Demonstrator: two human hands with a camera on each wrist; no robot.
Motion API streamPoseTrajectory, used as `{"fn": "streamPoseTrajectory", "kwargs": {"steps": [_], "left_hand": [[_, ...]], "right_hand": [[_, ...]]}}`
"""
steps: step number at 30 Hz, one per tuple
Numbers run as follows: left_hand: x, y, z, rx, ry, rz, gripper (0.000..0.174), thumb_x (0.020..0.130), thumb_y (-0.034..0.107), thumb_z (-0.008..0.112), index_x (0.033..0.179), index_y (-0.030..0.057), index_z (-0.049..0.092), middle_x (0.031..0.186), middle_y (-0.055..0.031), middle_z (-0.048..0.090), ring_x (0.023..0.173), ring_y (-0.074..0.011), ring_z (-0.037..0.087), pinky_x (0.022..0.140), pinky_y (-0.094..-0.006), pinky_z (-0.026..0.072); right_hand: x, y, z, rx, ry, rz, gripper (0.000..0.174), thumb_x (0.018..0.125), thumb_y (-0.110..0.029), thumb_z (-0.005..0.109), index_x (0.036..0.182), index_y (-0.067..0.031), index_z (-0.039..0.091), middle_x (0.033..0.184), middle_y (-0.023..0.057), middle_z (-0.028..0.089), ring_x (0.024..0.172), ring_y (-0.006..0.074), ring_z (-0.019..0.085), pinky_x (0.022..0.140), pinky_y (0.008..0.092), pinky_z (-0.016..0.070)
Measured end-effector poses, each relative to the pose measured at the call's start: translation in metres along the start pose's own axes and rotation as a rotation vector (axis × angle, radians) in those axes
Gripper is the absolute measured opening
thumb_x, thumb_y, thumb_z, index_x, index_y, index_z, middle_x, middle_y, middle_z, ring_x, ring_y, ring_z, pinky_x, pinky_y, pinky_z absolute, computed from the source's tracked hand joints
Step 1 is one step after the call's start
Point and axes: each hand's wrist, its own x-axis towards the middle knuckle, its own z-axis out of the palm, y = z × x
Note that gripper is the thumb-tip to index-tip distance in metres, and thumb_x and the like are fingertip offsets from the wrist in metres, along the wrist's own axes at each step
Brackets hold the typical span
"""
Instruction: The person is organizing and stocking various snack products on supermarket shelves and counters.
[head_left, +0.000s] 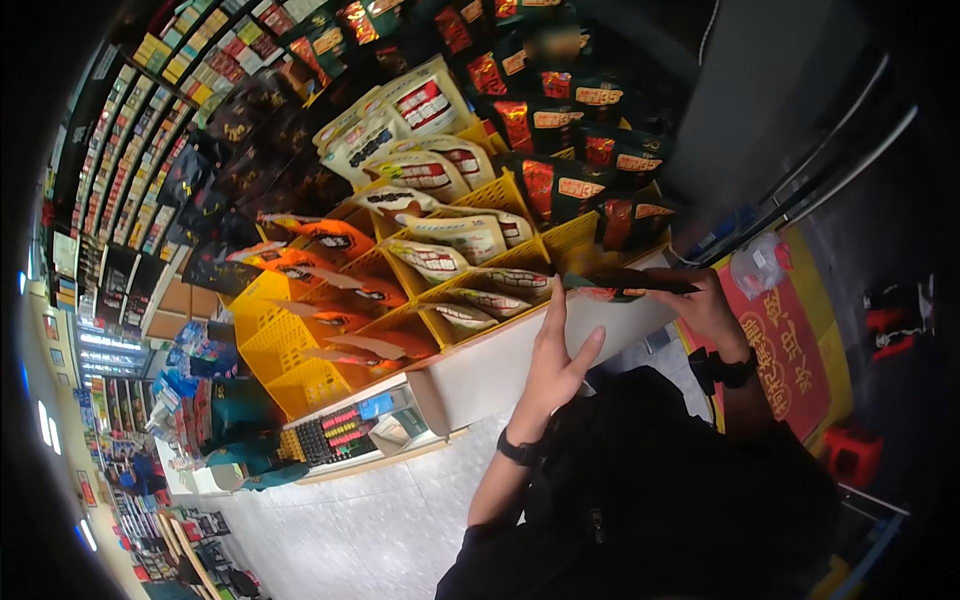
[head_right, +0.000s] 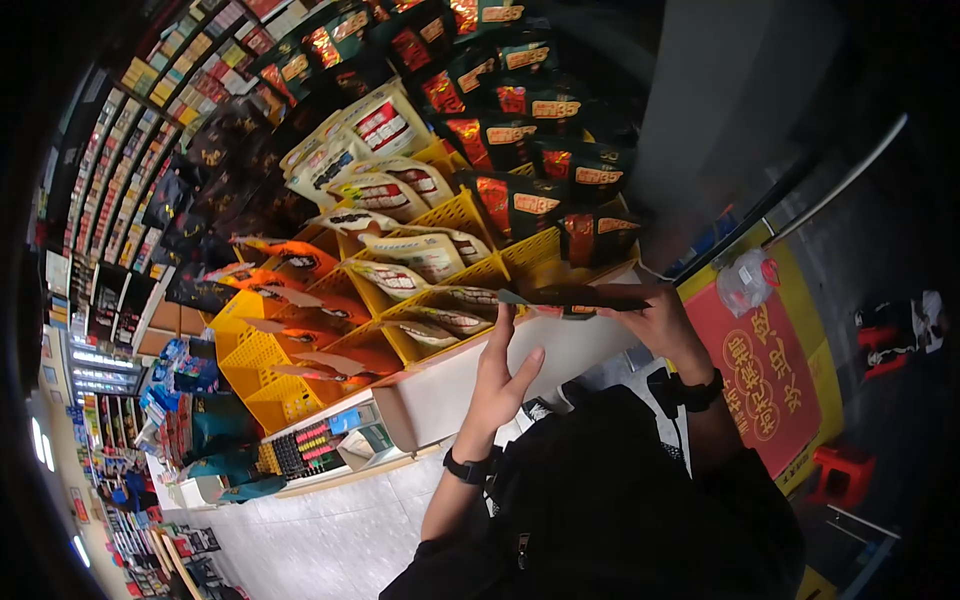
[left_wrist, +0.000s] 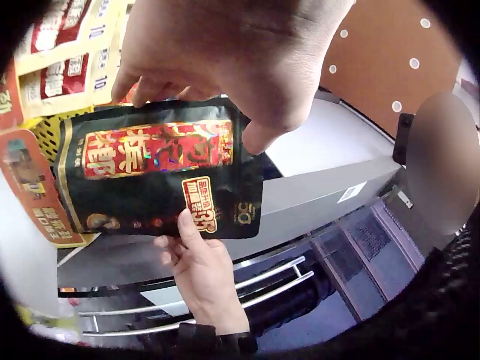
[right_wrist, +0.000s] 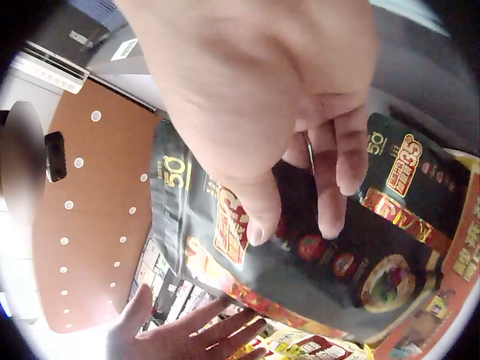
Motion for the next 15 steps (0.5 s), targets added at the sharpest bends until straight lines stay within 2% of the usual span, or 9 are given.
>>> {"fn": "streamPoseTrajectory", "kwargs": {"steps": [3, 6, 7, 9, 11, 12, 13, 14, 15], "left_hand": [[0.025, -0.006, 0.008, -0.233, -0.002, -0.068, 0.086, 0.099, 0.025, 0.060, 0.156, -0.0037, 0.004, 0.160, -0.0300, 0.017, 0.150, -0.0341, 0.022, 0.119, -0.0391, 0.0236], [0.047, -0.008, 0.010, -0.416, 0.031, -0.151, 0.086, 0.101, 0.025, 0.058, 0.158, 0.0006, -0.001, 0.160, -0.0310, 0.017, 0.150, -0.0332, 0.021, 0.119, -0.0390, 0.0222], [0.047, -0.008, 0.010, -0.396, 0.034, -0.135, 0.085, 0.102, 0.024, 0.057, 0.158, 0.0035, -0.004, 0.159, -0.0317, 0.018, 0.150, -0.0328, 0.021, 0.119, -0.0390, 0.0218], [0.062, -0.006, 0.013, -0.428, 0.053, -0.181, 0.086, 0.101, 0.024, 0.057, 0.158, 0.0032, -0.004, 0.159, -0.0315, 0.018, 0.150, -0.0326, 0.022, 0.119, -0.0390, 0.0223], [0.069, -0.007, 0.014, -0.475, 0.076, -0.226, 0.086, 0.101, 0.023, 0.058, 0.158, 0.0030, -0.004, 0.159, -0.0312, 0.018, 0.150, -0.0324, 0.022, 0.119, -0.0389, 0.0228], [0.072, -0.011, 0.016, -0.435, 0.097, -0.214, 0.087, 0.101, 0.023, 0.059, 0.158, 0.0024, -0.002, 0.158, -0.0315, 0.021, 0.148, -0.0326, 0.025, 0.117, -0.0388, 0.0255], [0.071, -0.017, 0.016, -0.401, 0.123, -0.198, 0.087, 0.100, 0.023, 0.061, 0.158, 0.0018, 0.000, 0.156, -0.0317, 0.025, 0.147, -0.0327, 0.029, 0.116, -0.0386, 0.0282], [0.074, -0.025, 0.019, -0.356, 0.134, -0.187, 0.088, 0.099, 0.023, 0.063, 0.158, 0.0012, 0.001, 0.155, -0.0319, 0.029, 0.146, -0.0328, 0.032, 0.115, -0.0385, 0.0309], [0.078, -0.021, 0.022, -0.249, 0.225, -0.191, 0.085, 0.095, 0.025, 0.068, 0.156, -0.0017, 0.015, 0.149, -0.0303, 0.039, 0.138, -0.0352, 0.044, 0.110, -0.0392, 0.0389]], "right_hand": [[0.016, 0.020, 0.004, 0.037, 0.141, -0.079, 0.033, 0.085, -0.003, 0.074, 0.118, -0.0011, 0.069, 0.105, 0.0125, 0.074, 0.090, 0.0149, 0.070, 0.077, 0.0301, 0.0554], [0.035, 0.035, 0.011, 0.121, 0.145, -0.073, 0.033, 0.086, -0.003, 0.073, 0.119, -0.0015, 0.069, 0.109, 0.0122, 0.074, 0.095, 0.0157, 0.070, 0.081, 0.0299, 0.0548], [0.039, 0.035, 0.017, 0.143, 0.112, 0.004, 0.032, 0.087, -0.004, 0.072, 0.118, -0.0019, 0.070, 0.109, 0.0123, 0.074, 0.096, 0.0160, 0.070, 0.082, 0.0295, 0.0546], [0.049, 0.051, 0.023, 0.171, 0.085, 0.133, 0.030, 0.088, -0.012, 0.073, 0.116, -0.0025, 0.071, 0.108, 0.0123, 0.074, 0.096, 0.0164, 0.071, 0.080, 0.0290, 0.0548], [0.053, 0.068, 0.030, 0.199, 0.067, 0.160, 0.029, 0.088, -0.015, 0.074, 0.115, -0.0037, 0.072, 0.105, 0.0113, 0.075, 0.093, 0.0167, 0.071, 0.079, 0.0291, 0.0547], [0.054, 0.076, 0.032, 0.223, 0.044, 0.193, 0.029, 0.088, -0.018, 0.074, 0.114, -0.0050, 0.073, 0.103, 0.0103, 0.075, 0.090, 0.0170, 0.071, 0.077, 0.0293, 0.0547], [0.055, 0.082, 0.035, 0.131, 0.097, 0.049, 0.028, 0.087, -0.018, 0.075, 0.112, -0.0060, 0.074, 0.098, 0.0108, 0.076, 0.082, 0.0178, 0.072, 0.074, 0.0305, 0.0546], [0.054, 0.091, 0.036, 0.140, 0.109, 0.058, 0.028, 0.087, -0.018, 0.075, 0.112, -0.0060, 0.074, 0.098, 0.0108, 0.076, 0.082, 0.0178, 0.072, 0.074, 0.0305, 0.0546], [0.055, 0.089, 0.039, 0.114, 0.009, 0.180, 0.028, 0.087, -0.018, 0.075, 0.111, -0.0059, 0.074, 0.098, 0.0121, 0.075, 0.082, 0.0184, 0.072, 0.076, 0.0309, 0.0544]]}}
